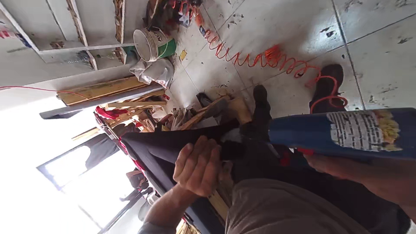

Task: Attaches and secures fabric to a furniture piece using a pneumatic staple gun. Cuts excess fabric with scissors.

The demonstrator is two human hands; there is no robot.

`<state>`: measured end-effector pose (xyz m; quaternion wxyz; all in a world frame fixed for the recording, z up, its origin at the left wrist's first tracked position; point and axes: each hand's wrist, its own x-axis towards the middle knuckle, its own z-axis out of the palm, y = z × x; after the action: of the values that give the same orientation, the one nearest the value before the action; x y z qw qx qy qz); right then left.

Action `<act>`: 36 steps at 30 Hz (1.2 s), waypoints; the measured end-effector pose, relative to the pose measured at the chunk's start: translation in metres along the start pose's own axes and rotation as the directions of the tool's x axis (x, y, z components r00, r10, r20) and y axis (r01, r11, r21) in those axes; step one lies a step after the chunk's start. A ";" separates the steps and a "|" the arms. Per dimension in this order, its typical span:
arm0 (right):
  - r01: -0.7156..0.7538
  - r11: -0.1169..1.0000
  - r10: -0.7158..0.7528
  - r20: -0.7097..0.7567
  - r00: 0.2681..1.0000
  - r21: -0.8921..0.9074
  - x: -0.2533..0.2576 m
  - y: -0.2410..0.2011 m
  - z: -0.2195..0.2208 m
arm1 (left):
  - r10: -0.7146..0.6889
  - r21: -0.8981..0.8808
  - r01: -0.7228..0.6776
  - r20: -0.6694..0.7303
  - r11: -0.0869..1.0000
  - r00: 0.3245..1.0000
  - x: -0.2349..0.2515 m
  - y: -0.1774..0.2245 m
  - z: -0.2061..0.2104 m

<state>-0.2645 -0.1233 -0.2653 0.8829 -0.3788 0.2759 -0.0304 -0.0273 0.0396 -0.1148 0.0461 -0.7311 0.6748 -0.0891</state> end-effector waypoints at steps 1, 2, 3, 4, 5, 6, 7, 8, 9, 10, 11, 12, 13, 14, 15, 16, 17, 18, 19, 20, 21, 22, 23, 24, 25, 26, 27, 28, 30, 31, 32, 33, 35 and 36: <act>0.028 1.000 -0.029 0.028 0.999 0.012 0.010 -0.001 0.007 | 0.058 -0.017 -0.058 0.024 0.998 0.998 -0.002 -0.004 -0.003; 0.048 0.999 -0.049 0.052 0.997 0.019 0.019 -0.002 0.013 | 0.111 -0.034 -0.109 0.039 0.993 0.993 -0.003 -0.008 -0.005; 0.066 0.997 -0.068 0.082 0.994 0.027 0.028 -0.003 0.019 | 0.154 -0.053 -0.151 0.053 0.987 0.987 -0.003 -0.012 -0.006; 0.085 0.996 -0.087 0.116 0.989 0.026 0.036 -0.003 0.024 | 0.184 -0.075 -0.179 0.069 0.981 0.981 -0.004 -0.013 -0.008; 0.102 0.994 -0.105 0.154 0.983 0.022 0.043 -0.003 0.028 | 0.209 -0.106 -0.201 0.076 0.974 0.975 -0.005 -0.015 -0.009; 0.110 0.994 -0.112 0.191 0.975 0.021 0.049 -0.003 0.032 | 0.224 -0.136 -0.212 0.075 0.968 0.972 -0.006 -0.016 -0.009; 0.112 0.994 -0.112 0.216 0.970 0.011 0.054 -0.004 0.035 | 0.232 -0.159 -0.219 0.067 0.963 0.970 -0.007 -0.016 -0.008; 0.115 0.993 -0.113 0.236 0.965 0.006 0.057 -0.004 0.038 | 0.232 -0.187 -0.219 0.051 0.957 0.971 -0.009 -0.017 -0.007; 0.113 0.994 -0.111 0.250 0.962 0.006 0.059 -0.004 0.040 | 0.233 -0.219 -0.220 0.035 0.951 0.972 -0.012 -0.017 -0.005; 0.103 0.995 -0.100 0.257 0.961 0.004 0.061 -0.004 0.041 | 0.235 -0.241 -0.223 0.023 0.945 0.972 -0.015 -0.019 -0.004; 0.093 0.996 -0.089 0.261 0.961 -0.001 0.061 -0.003 0.042 | 0.247 -0.262 -0.234 0.015 0.936 0.969 -0.018 -0.020 -0.003; 0.097 0.995 -0.092 0.271 0.958 -0.004 0.062 -0.001 0.041 | 0.255 -0.275 -0.243 0.007 0.930 0.967 -0.020 -0.021 -0.002; 0.108 0.994 -0.101 0.277 0.955 -0.010 0.062 0.000 0.041 | 0.263 -0.281 -0.254 -0.003 0.926 0.965 -0.021 -0.022 -0.001; 0.114 0.994 -0.108 0.284 0.953 -0.004 0.062 0.002 0.042 | 0.264 -0.295 -0.254 -0.004 0.921 0.964 -0.022 -0.022 -0.001; 0.111 0.994 -0.107 0.282 0.953 0.002 0.062 0.003 0.043 | 0.260 -0.312 -0.249 -0.004 0.917 0.965 -0.022 -0.022 -0.001; 0.111 0.994 -0.107 0.274 0.956 0.002 0.061 0.002 0.046 | 0.256 -0.325 -0.246 -0.012 0.913 0.967 -0.022 -0.022 -0.001; 0.114 0.993 -0.110 0.265 0.958 -0.003 0.059 0.002 0.048 | 0.251 -0.330 -0.242 -0.015 0.912 0.968 -0.022 -0.021 0.000; 0.123 0.992 -0.114 0.261 0.959 -0.015 0.055 0.003 0.050 | 0.252 -0.334 -0.245 -0.021 0.910 0.967 -0.023 -0.021 0.001; 0.147 0.989 -0.137 0.248 0.959 -0.022 0.056 0.002 0.051 | 0.258 -0.343 -0.253 -0.034 0.904 0.966 -0.022 -0.022 0.002; 0.167 0.985 -0.153 0.238 0.959 -0.039 0.056 0.000 0.051 | 0.279 -0.367 -0.279 -0.052 0.888 0.959 -0.020 -0.023 0.004; 0.186 0.980 -0.166 0.224 0.960 -0.073 0.053 -0.003 0.050 | 0.292 -0.382 -0.293 -0.061 0.876 0.954 -0.019 -0.024 0.004; 0.208 0.971 -0.181 0.201 0.963 -0.120 0.049 -0.002 0.048 | 0.299 -0.388 -0.300 -0.065 0.871 0.952 -0.019 -0.025 0.005; 0.231 0.962 -0.200 0.199 0.959 -0.146 0.044 0.003 0.042 | 0.305 -0.399 -0.307 -0.071 0.864 0.950 -0.020 -0.025 0.006; 0.247 0.957 -0.214 0.206 0.955 -0.149 0.038 0.013 0.035 | 0.307 -0.410 -0.309 -0.074 0.858 0.949 -0.020 -0.025 0.006; 0.265 0.956 -0.235 0.213 0.948 -0.122 0.034 0.020 0.031 | 0.304 -0.422 -0.303 -0.067 0.854 0.950 -0.020 -0.025 0.005; 0.284 0.954 -0.256 0.227 0.939 -0.095 0.033 0.019 0.033 | 0.305 -0.446 -0.303 -0.069 0.842 0.950 -0.019 -0.025 0.005; 0.302 0.950 -0.275 0.242 0.930 -0.080 0.035 0.012 0.038 | 0.311 -0.465 -0.307 -0.069 0.830 0.948 -0.016 -0.026 0.006; 0.307 0.947 -0.277 0.241 0.930 -0.094 0.038 0.002 0.047 | 0.322 -0.469 -0.314 -0.066 0.825 0.944 -0.013 -0.026 0.005; 0.290 0.953 -0.265 0.225 0.938 -0.088 0.044 -0.010 0.060 | 0.323 -0.474 -0.319 -0.074 0.821 0.943 -0.013 -0.027 0.005; 0.284 0.955 -0.259 0.225 0.939 -0.085 0.045 -0.010 0.062 | 0.316 -0.464 -0.317 -0.083 0.827 0.945 -0.014 -0.027 0.004; 0.275 0.956 -0.249 0.221 0.943 -0.099 0.043 -0.008 0.061 | 0.299 -0.457 -0.305 -0.086 0.836 0.950 -0.016 -0.026 0.004; 0.265 0.958 -0.238 0.215 0.947 -0.107 0.039 -0.005 0.058 | 0.292 -0.448 -0.301 -0.089 0.842 0.952 -0.018 -0.026 0.004; 0.291 0.950 -0.261 0.222 0.939 -0.114 0.030 0.003 0.045 | 0.292 -0.460 -0.303 -0.096 0.835 0.951 -0.019 -0.027 0.006; 0.314 0.941 -0.283 0.219 0.934 -0.127 0.026 0.009 0.040 | 0.290 -0.481 -0.298 -0.093 0.824 0.953 -0.022 -0.028 0.006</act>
<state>-0.2240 -0.0975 -0.2611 0.8577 -0.4870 0.1276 -0.1046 -0.0008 0.0637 -0.1166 -0.1327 -0.6054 0.7800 0.0872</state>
